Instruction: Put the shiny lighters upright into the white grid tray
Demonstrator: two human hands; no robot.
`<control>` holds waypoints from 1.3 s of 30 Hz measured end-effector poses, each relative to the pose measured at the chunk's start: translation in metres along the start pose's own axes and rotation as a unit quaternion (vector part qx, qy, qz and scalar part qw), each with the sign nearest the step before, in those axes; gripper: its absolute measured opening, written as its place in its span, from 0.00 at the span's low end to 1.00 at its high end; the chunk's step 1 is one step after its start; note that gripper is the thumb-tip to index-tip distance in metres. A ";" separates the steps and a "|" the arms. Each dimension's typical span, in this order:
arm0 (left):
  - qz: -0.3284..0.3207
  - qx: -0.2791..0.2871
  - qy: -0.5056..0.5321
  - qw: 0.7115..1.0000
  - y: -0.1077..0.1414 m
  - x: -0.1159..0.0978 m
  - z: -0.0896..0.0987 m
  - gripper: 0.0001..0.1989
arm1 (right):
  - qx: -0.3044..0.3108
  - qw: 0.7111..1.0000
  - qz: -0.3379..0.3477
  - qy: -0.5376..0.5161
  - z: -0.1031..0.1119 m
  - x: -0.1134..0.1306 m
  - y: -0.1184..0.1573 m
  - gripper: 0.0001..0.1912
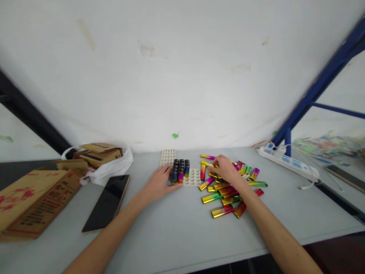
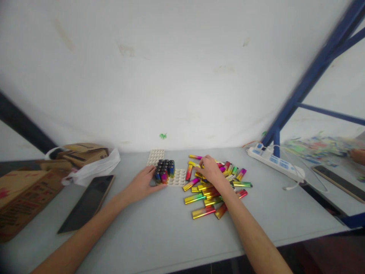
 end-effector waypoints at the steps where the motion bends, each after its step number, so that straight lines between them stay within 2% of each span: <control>1: 0.001 -0.002 0.003 1.000 0.000 0.000 0.000 0.28 | -0.008 1.000 0.002 -0.011 0.000 0.000 0.000 0.10; 6: 0.004 -0.003 0.015 1.000 0.001 0.002 -0.001 0.30 | -0.044 0.996 -0.012 -0.076 0.001 -0.002 0.001 0.08; 9: 0.006 0.004 0.015 1.000 0.001 0.002 -0.002 0.31 | -0.086 0.986 -0.003 -0.140 0.011 -0.001 0.002 0.09; 14: 0.008 -0.001 0.018 1.000 0.001 0.002 -0.001 0.30 | -0.169 0.956 -0.046 -0.237 0.033 -0.015 0.003 0.19; 17: 0.012 0.002 0.016 1.000 0.001 0.002 -0.001 0.30 | -0.175 0.936 -0.077 -0.296 0.036 -0.025 0.004 0.26; 20: 0.010 0.005 0.011 1.000 0.001 0.002 -0.001 0.30 | -0.151 0.914 -0.111 -0.359 0.031 -0.032 0.004 0.28; 22: 0.011 0.005 0.003 1.000 0.001 0.003 -0.002 0.30 | -0.127 0.883 -0.134 -0.432 0.023 -0.035 0.003 0.27; 24: 0.010 0.003 -0.004 1.000 0.001 0.004 -0.002 0.31 | -0.092 0.826 -0.146 -0.536 0.013 -0.033 0.003 0.26; 27: 0.009 0.000 -0.006 1.000 0.002 0.006 -0.004 0.31 | -0.025 0.723 -0.148 -0.675 -0.005 -0.023 0.001 0.23; 28: 0.009 -0.001 -0.005 1.000 0.002 0.006 -0.004 0.31 | -0.008 0.696 -0.147 -0.703 -0.008 -0.019 0.001 0.22; 30: 0.009 -0.006 -0.002 1.000 0.002 0.007 -0.003 0.31 | 0.018 0.663 -0.144 -0.734 -0.011 -0.011 0.002 0.20; 33: 0.006 -0.009 0.009 1.000 0.002 0.005 -0.002 0.30 | 0.061 0.659 -0.131 -0.738 -0.012 0.007 0.006 0.18; 36: 0.005 -0.009 0.020 1.000 0.002 0.004 -0.001 0.30 | 0.090 0.678 -0.118 -0.720 -0.012 0.025 0.012 0.21; 39: 0.005 -0.013 0.023 1.000 0.002 0.004 0.000 0.29 | 0.094 0.693 -0.119 -0.705 -0.016 0.036 0.017 0.21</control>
Point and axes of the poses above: each hand's wrist, its own y-axis away from the middle knuckle, its own z-axis out of the back of the hand, x = y × z, the point moved 10 cm from there along -y, towards the middle knuckle, and after that the axes turned 6 degrees about -z, right-handed, at the moved point
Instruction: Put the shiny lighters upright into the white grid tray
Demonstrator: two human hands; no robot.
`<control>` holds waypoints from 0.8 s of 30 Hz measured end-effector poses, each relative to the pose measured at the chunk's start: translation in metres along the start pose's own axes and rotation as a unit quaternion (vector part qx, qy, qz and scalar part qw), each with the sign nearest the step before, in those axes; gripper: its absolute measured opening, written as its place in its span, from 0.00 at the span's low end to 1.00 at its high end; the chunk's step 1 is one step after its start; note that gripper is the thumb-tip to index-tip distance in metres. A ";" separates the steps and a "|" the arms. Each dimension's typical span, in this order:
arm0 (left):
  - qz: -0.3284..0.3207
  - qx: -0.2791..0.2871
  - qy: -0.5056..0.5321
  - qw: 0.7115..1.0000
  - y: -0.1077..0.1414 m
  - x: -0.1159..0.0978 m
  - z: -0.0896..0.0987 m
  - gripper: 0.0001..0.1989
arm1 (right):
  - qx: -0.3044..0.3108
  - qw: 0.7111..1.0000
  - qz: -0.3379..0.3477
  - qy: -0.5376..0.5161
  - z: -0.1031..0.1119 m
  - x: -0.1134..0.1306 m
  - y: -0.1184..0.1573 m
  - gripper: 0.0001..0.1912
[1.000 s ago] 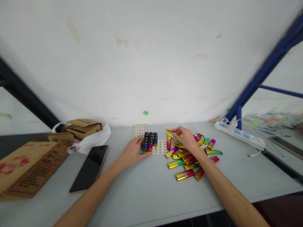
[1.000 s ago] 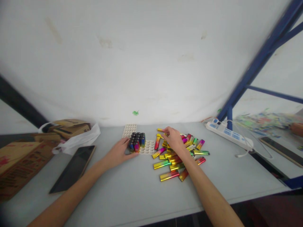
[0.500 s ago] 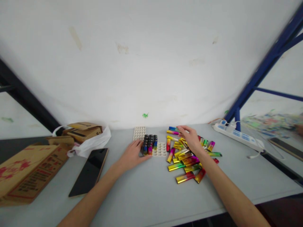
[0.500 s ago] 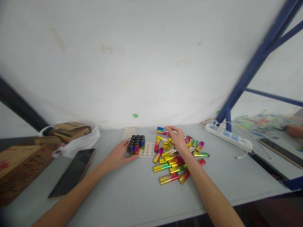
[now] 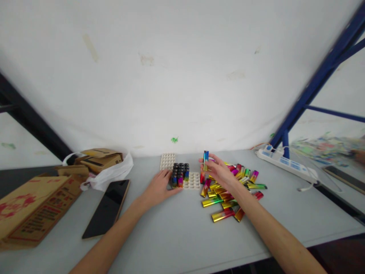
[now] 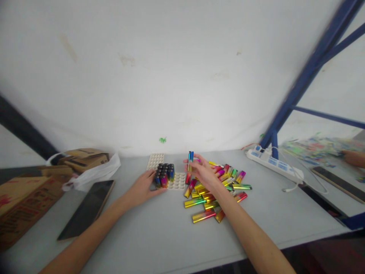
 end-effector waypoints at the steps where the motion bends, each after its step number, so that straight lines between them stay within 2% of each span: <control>1: 0.000 0.001 -0.002 1.000 0.000 0.000 0.000 0.29 | -0.001 1.000 0.002 0.002 -0.003 -0.002 0.001 0.20; 6: -0.002 0.010 -0.007 1.000 -0.001 -0.002 -0.001 0.30 | 0.042 0.999 0.030 0.012 -0.023 -0.004 0.004 0.14; 10: -0.002 0.022 -0.010 1.000 -0.001 -0.005 -0.001 0.30 | 0.057 0.998 0.020 0.028 -0.033 -0.007 0.007 0.16; 14: -0.008 0.019 -0.009 1.000 -0.001 -0.005 -0.001 0.31 | 0.026 0.996 -0.008 0.090 -0.029 -0.016 0.008 0.26; 16: -0.012 0.016 -0.006 1.000 -0.001 -0.005 -0.001 0.31 | -0.002 0.986 0.021 0.166 -0.025 -0.014 0.009 0.28; 20: -0.003 0.017 -0.005 1.000 -0.001 -0.004 -0.001 0.31 | -0.053 0.944 0.095 0.310 -0.021 -0.006 0.014 0.27; 24: 0.000 0.013 -0.002 1.000 -0.002 -0.005 0.000 0.28 | -0.066 0.929 0.106 0.349 -0.025 -0.011 0.016 0.21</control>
Point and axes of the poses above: each hand's wrist, its own y-axis away from the middle knuckle, its own z-axis out of the back of the hand, x = y × z, the point moved 10 cm from there along -y, towards the middle knuckle, and after that the axes turned 6 degrees about -z, right-handed, at the moved point
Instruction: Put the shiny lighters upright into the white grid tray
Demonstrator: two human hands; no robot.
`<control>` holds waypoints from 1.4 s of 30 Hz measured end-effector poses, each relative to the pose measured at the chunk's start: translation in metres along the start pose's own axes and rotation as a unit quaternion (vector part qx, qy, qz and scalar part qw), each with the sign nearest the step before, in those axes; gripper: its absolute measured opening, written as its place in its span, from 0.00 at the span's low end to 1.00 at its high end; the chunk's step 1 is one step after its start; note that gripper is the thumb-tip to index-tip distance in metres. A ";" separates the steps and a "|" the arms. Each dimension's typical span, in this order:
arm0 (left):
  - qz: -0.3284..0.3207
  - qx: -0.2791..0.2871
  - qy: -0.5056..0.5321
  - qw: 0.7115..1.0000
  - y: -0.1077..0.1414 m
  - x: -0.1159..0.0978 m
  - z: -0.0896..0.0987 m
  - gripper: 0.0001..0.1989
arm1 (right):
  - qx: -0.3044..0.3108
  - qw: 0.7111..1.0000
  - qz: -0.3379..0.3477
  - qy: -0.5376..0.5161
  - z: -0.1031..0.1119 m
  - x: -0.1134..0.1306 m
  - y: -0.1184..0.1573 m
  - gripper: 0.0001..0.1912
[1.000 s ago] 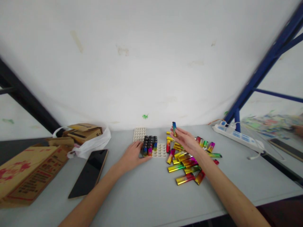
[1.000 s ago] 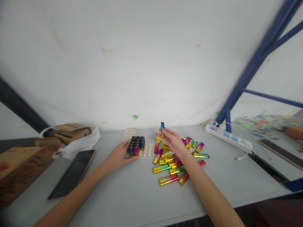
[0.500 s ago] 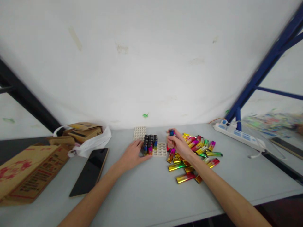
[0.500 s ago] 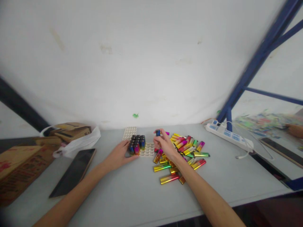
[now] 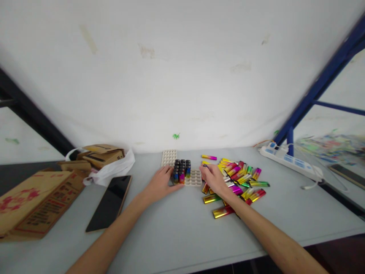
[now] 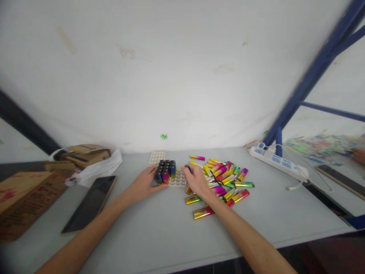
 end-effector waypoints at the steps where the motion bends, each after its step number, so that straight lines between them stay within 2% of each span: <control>1: 0.000 0.000 0.000 1.000 0.000 0.000 0.000 0.28 | 0.004 1.000 0.003 0.002 -0.003 0.001 0.001 0.19; 7: 0.000 0.007 -0.006 1.000 0.000 -0.001 -0.001 0.29 | 0.009 0.999 0.025 0.024 -0.005 0.007 0.002 0.17; 11: 0.002 0.003 0.001 1.000 0.001 0.001 -0.001 0.29 | 0.003 0.995 0.052 0.082 -0.003 0.020 0.004 0.20; 15: -0.005 -0.002 0.008 1.000 0.000 0.000 0.000 0.28 | 0.013 0.985 0.096 0.140 -0.006 0.033 0.008 0.18; 20: -0.003 0.003 -0.005 1.000 0.001 -0.001 -0.001 0.29 | 0.029 0.956 0.192 0.218 -0.012 0.049 0.015 0.18; 22: -0.005 0.003 -0.004 1.000 0.001 -0.001 -0.001 0.29 | 0.030 0.943 0.211 0.254 -0.015 0.051 0.017 0.19; 28: -0.006 0.004 0.001 1.000 0.002 0.000 -0.003 0.31 | 0.041 0.940 0.166 0.294 -0.022 0.034 0.009 0.20; 32: 0.000 0.003 0.006 1.000 0.001 0.000 -0.003 0.32 | 0.051 0.918 0.171 0.355 -0.032 0.026 0.008 0.19; 38: 0.006 -0.001 0.007 1.000 0.000 0.001 -0.002 0.30 | 0.051 0.865 0.172 0.468 -0.047 0.036 0.014 0.18; 40: 0.005 0.000 0.007 1.000 0.000 0.001 -0.002 0.30 | 0.063 0.861 0.170 0.476 -0.046 0.039 0.015 0.21; 42: 0.001 -0.001 0.003 1.000 0.001 0.002 -0.002 0.31 | 0.078 0.870 0.171 0.455 -0.038 0.039 0.012 0.23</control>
Point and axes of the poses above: each hand's wrist, its own y-axis away from the middle knuckle, its own z-axis out of the back of the hand, x = y × z, the point moved 10 cm from there along -y, towards the middle knuckle, and after that the axes turned 6 degrees about -z, right-handed, at the moved point
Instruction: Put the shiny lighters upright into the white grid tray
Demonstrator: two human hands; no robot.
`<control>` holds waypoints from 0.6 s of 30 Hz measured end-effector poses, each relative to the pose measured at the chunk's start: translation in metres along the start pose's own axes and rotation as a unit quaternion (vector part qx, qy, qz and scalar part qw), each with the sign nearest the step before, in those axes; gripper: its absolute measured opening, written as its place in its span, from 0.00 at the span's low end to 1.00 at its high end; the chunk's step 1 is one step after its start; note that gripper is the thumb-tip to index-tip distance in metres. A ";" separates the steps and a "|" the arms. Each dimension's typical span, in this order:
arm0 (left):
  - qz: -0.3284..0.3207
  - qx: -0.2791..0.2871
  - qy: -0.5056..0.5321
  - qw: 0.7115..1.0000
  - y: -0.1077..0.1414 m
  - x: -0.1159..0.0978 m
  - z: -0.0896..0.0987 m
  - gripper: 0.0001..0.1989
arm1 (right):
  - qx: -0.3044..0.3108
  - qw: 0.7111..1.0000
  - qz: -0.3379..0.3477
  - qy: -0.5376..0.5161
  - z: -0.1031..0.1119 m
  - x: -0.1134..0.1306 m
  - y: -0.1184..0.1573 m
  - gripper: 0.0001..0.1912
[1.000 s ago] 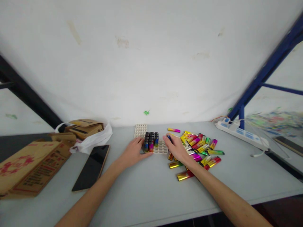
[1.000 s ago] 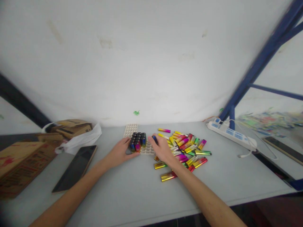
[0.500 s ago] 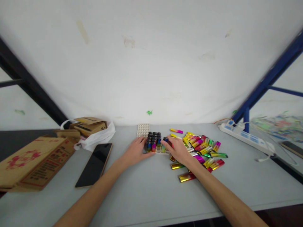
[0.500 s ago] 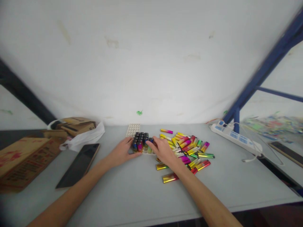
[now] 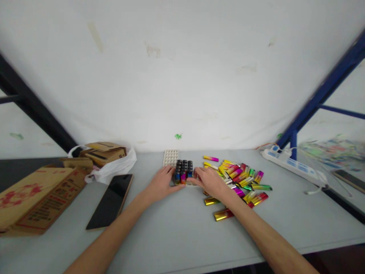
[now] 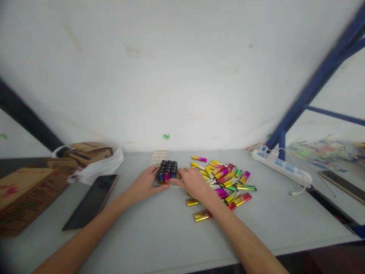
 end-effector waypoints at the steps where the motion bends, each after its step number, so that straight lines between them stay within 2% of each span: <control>1: -0.003 -0.001 -0.002 1.000 0.000 0.000 0.000 0.31 | -0.006 1.000 -0.003 -0.018 0.003 -0.009 -0.001 0.24; 4: -0.007 -0.002 -0.009 1.000 0.001 0.000 0.001 0.31 | -0.070 0.995 -0.049 -0.054 0.016 -0.056 -0.008 0.21; 6: -0.002 0.001 -0.016 1.000 0.001 0.000 0.001 0.31 | -0.089 0.992 -0.076 -0.045 0.017 -0.088 -0.013 0.18; 9: 0.004 0.009 -0.024 1.000 0.000 -0.001 0.000 0.31 | -0.065 0.991 -0.116 -0.016 0.006 -0.123 -0.021 0.18; 12: 0.004 0.013 -0.024 1.000 0.000 -0.002 0.001 0.30 | -0.004 0.991 -0.134 0.003 -0.011 -0.137 -0.026 0.16; 14: 0.005 0.013 -0.025 1.000 0.000 -0.002 0.001 0.30 | 0.008 0.990 -0.142 0.008 -0.014 -0.139 -0.027 0.14; 18: 0.003 0.009 -0.023 1.000 0.001 0.001 -0.001 0.29 | -0.053 0.988 -0.141 -0.032 -0.002 -0.141 -0.025 0.12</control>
Point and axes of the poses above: each hand's wrist, its own y-axis away from the middle knuckle, its own z-axis out of the back of the hand, x = y × z, the point moved 10 cm from there along -y, towards the middle knuckle, and after that the axes turned 6 degrees about -z, right-handed, at the moved point
